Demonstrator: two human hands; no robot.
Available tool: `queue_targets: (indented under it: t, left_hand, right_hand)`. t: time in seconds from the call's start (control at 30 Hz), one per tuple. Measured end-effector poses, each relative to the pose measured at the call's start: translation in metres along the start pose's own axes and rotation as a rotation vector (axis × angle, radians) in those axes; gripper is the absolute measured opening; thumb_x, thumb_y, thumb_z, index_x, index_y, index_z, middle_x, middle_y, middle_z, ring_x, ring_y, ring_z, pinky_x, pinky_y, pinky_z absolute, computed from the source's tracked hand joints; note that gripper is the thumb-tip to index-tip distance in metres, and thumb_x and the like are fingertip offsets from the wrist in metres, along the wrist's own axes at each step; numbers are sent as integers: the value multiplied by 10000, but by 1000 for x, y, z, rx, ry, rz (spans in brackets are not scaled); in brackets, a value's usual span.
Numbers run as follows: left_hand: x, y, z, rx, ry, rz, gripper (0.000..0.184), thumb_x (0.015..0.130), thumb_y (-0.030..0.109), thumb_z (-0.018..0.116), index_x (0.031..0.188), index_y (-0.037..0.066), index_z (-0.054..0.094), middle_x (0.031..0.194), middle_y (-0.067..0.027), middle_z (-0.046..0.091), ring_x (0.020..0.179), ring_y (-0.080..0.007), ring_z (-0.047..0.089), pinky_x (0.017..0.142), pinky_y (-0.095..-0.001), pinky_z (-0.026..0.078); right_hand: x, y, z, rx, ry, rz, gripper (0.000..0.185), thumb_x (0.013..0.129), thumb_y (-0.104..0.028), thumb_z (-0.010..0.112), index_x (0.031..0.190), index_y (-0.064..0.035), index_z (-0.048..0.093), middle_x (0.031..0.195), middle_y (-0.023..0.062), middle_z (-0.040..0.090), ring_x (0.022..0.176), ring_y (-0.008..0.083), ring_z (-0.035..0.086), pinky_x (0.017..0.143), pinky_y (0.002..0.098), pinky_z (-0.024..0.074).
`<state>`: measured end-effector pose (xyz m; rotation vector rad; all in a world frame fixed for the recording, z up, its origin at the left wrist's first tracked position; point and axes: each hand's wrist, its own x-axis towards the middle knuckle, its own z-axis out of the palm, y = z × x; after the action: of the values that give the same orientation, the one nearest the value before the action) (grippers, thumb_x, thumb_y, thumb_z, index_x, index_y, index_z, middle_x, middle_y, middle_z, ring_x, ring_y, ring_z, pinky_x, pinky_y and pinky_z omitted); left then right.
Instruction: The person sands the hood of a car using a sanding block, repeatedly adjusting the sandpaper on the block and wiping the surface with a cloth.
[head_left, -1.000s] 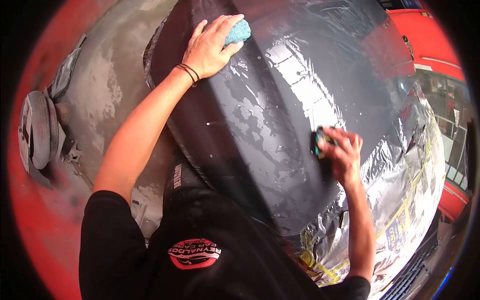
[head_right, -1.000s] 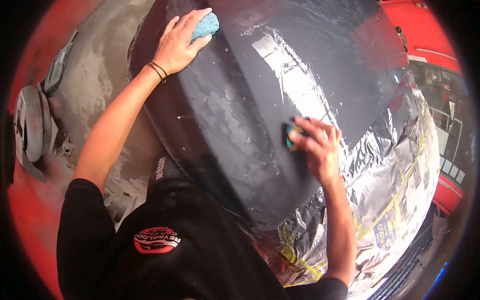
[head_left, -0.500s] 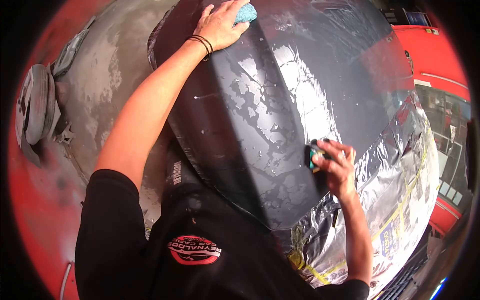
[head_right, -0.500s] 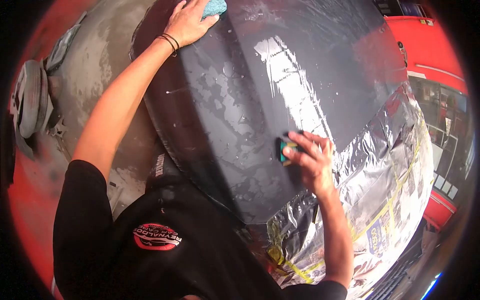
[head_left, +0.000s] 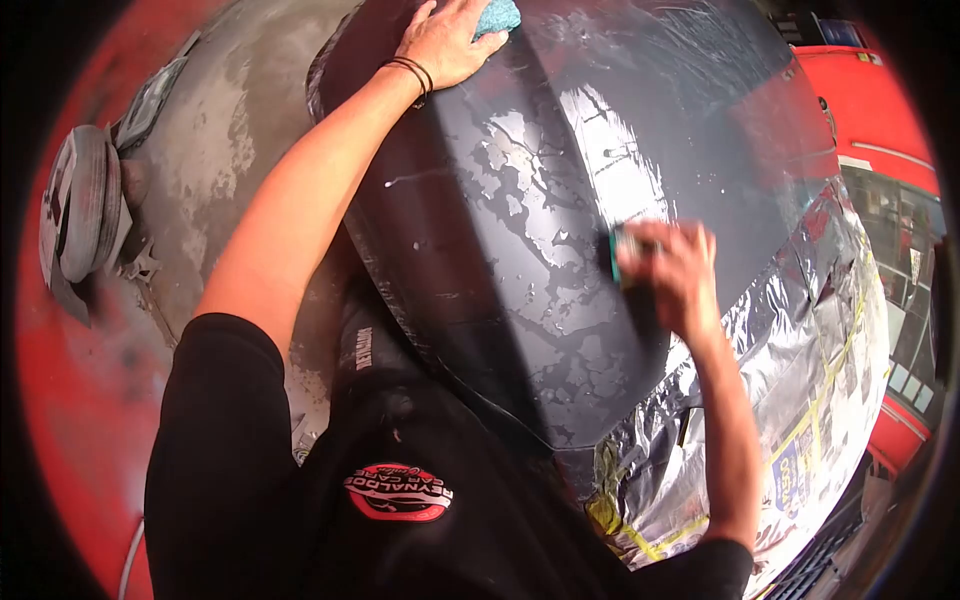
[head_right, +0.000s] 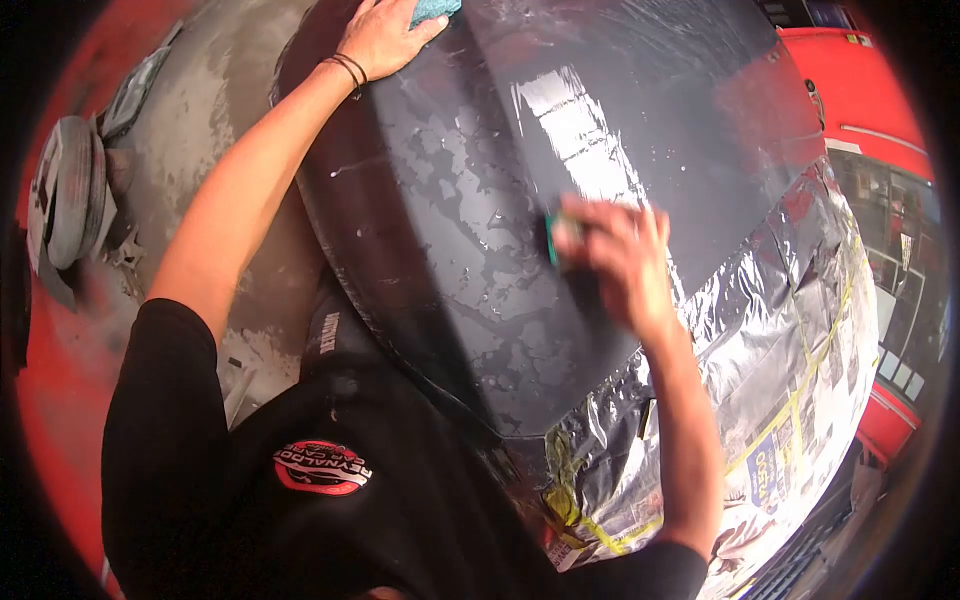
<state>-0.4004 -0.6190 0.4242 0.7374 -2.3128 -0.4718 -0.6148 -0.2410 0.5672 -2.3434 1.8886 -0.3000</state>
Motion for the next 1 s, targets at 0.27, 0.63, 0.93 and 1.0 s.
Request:
queue_targets:
  t: [0.27,0.63,0.93,1.0]
  left_hand:
    - [1,1,0,-23,28,0,381,1072,331,663,1421,181,676,1591,-112,614,1474,-318,560,1193,-575,414]
    - [0,2,0,3,1,-8,431,1060,335,680,1454,164,650,1612,-112,593,1486,-317,543,1223,-558,394]
    - [6,6,-5,36,-36,-3,405,1053,322,694,1422,157,666,1598,-107,606,1471,-330,562,1186,-535,441]
    - [7,-1,-8,71,-55,148,460,1051,321,702,1457,117,632,1523,-135,656,1425,-351,596,1169,-489,460]
  right_hand:
    - [94,29,19,39,35,-60,478,859,36,720,1191,-287,838,1402,-33,778,1220,293,676,1102,497,400]
    - [-107,-68,-17,-2,-60,302,365,942,-93,749,1194,-340,846,1452,-52,768,1218,240,719,1091,456,408]
    - [12,43,-1,0,97,214,507,961,3,751,1331,-337,816,1444,-83,759,1246,229,645,1123,470,345]
    - [-1,32,5,62,163,268,475,970,-27,759,1334,-326,817,1439,-78,762,1255,227,641,1106,473,362]
